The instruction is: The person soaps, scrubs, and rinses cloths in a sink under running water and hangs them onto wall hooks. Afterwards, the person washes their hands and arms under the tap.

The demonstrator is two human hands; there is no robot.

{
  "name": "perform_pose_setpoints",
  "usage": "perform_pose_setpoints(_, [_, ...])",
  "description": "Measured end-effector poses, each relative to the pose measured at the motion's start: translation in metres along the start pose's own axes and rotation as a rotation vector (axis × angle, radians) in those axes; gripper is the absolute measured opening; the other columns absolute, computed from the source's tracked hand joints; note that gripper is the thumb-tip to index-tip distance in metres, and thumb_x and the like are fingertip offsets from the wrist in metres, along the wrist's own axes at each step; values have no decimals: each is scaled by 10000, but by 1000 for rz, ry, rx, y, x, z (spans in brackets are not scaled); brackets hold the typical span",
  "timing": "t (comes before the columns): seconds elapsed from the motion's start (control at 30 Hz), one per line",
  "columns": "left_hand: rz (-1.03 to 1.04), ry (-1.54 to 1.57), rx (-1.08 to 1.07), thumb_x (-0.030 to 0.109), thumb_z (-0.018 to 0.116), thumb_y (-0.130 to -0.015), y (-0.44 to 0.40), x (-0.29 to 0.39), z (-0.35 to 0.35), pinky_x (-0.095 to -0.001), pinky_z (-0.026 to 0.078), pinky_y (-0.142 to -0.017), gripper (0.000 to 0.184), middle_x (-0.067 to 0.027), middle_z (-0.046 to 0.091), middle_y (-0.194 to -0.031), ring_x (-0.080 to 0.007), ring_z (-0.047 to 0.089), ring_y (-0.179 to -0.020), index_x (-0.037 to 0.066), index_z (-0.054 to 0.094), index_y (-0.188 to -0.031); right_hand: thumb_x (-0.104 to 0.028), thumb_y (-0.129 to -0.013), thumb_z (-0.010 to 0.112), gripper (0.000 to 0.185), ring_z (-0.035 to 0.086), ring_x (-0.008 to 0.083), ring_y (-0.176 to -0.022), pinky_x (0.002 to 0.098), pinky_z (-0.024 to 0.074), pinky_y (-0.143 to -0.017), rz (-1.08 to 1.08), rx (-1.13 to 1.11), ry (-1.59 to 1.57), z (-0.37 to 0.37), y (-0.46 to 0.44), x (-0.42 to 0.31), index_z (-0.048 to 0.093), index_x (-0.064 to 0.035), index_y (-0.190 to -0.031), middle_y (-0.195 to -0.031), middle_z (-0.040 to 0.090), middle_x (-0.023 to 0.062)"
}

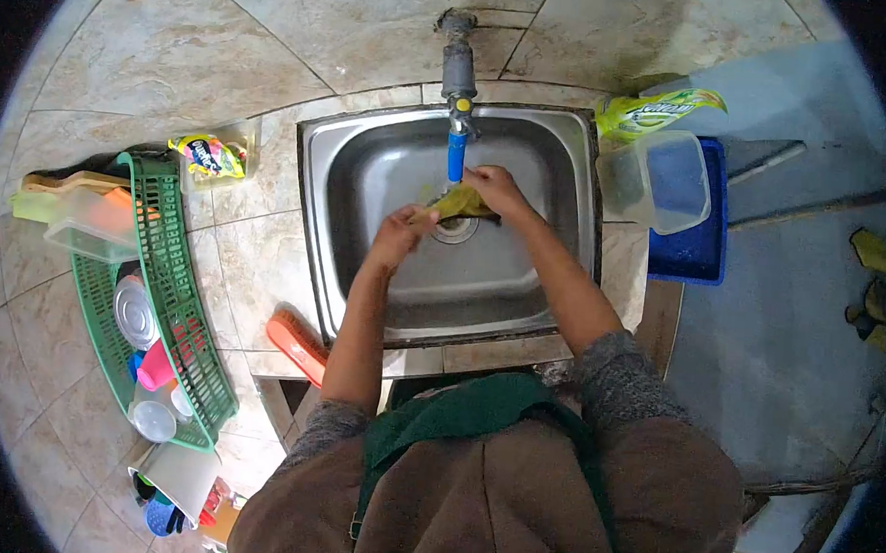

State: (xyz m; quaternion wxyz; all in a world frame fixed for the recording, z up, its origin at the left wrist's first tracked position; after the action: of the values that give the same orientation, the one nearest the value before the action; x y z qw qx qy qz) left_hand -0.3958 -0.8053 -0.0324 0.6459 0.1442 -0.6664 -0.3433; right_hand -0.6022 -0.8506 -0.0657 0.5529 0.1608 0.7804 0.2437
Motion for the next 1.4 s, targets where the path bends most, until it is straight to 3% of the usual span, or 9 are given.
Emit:
perform_pose_setpoints(0.17, [166, -243, 526, 423, 690, -791, -56, -64, -42, -320, 430, -785, 512, -95, 600, -994, -190, 548, -917, 69, 561, -1139, -422, -798, 671, 462, 651, 245, -812, 361, 494, -728, -329, 91, -12, 25, -34, 10, 628, 22, -919, -854, 662, 170])
perform_pose_setpoints(0.23, [-159, -555, 727, 478, 638, -805, -39, -46, -30, -405, 405, -943, 664, -177, 514, -1233, -299, 499, -1138, 53, 441, -1276, -305, -820, 650, 408, 633, 278, -865, 388, 485, -764, -481, 622, 619, 58, -14, 7, 564, 12, -1061, -944, 637, 193])
perform_pose_setpoints(0.43, [-236, 1086, -55, 279, 461, -932, -26, -68, 18, -372, 445, -901, 431, -122, 538, -1226, -252, 540, -1037, 41, 436, -1291, -192, -892, 510, 319, 581, 353, -971, 448, 454, -773, -448, 213, 388, 113, 52, 23, 478, -30, -1165, -1063, 567, 230])
perform_pose_setpoints(0.57, [-77, 829, -72, 311, 445, -943, -54, -90, 13, -365, 479, -686, 360, -92, 576, -990, -224, 571, -834, 36, 501, -1169, -289, -912, 507, 289, 614, 348, -842, 429, 455, -714, -411, 270, 186, 117, 118, -32, 555, -9, -964, -863, 606, 225])
perform_pose_setpoints(0.67, [-130, 849, 119, 282, 460, -929, -44, -62, 53, -341, 477, -577, 312, -85, 584, -887, -212, 581, -719, 29, 532, -1095, -279, -854, 576, 265, 580, 421, -868, 455, 451, -729, 170, 312, 198, 65, 48, -42, 604, -19, -812, -896, 589, 258])
perform_pose_setpoints(0.8, [-25, 915, -50, 291, 460, -925, -74, -72, 30, -343, 476, -550, 323, -90, 601, -866, -232, 595, -702, 13, 541, -1069, -476, -870, 527, 503, 610, 370, -644, 462, 448, -607, -136, 580, 85, 100, 78, -43, 626, -15, -695, -669, 609, 197])
perform_pose_setpoints(0.87, [229, 153, 48, 272, 458, -918, -114, -120, 22, -357, 481, -564, 309, -102, 610, -870, -254, 602, -715, 7, 542, -1054, -472, -871, 507, 513, 611, 397, -675, 470, 458, -627, -69, 531, 220, 93, 53, -30, 642, -2, -718, -709, 616, 223])
perform_pose_setpoints(1.0, [-177, 840, 179, 238, 476, -902, -82, -75, 47, -360, 477, -575, 253, -91, 616, -824, -257, 601, -694, 18, 558, -995, -492, -867, 490, 577, 608, 442, -702, 502, 465, -646, 210, 523, 183, 81, 23, 2, 647, 37, -698, -714, 608, 275])
perform_pose_setpoints(1.4, [13, 465, 141, 290, 449, -931, -84, -74, 22, -327, 496, -622, 265, -39, 590, -775, -185, 579, -710, 70, 596, -927, -424, -890, 481, 513, 607, 423, -688, 507, 462, -688, -81, 541, 359, 91, 39, -20, 653, 20, -699, -705, 620, 244])
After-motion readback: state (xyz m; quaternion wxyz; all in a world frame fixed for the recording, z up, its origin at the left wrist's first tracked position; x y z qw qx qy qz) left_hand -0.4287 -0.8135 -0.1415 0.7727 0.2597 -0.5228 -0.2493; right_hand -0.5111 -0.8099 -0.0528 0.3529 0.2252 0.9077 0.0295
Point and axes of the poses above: each hand's wrist, its own y-axis away from the middle knuckle, its own z-axis out of the palm, x = y × z, the point moved 2 cm from there along -y, towards the middle knuckle
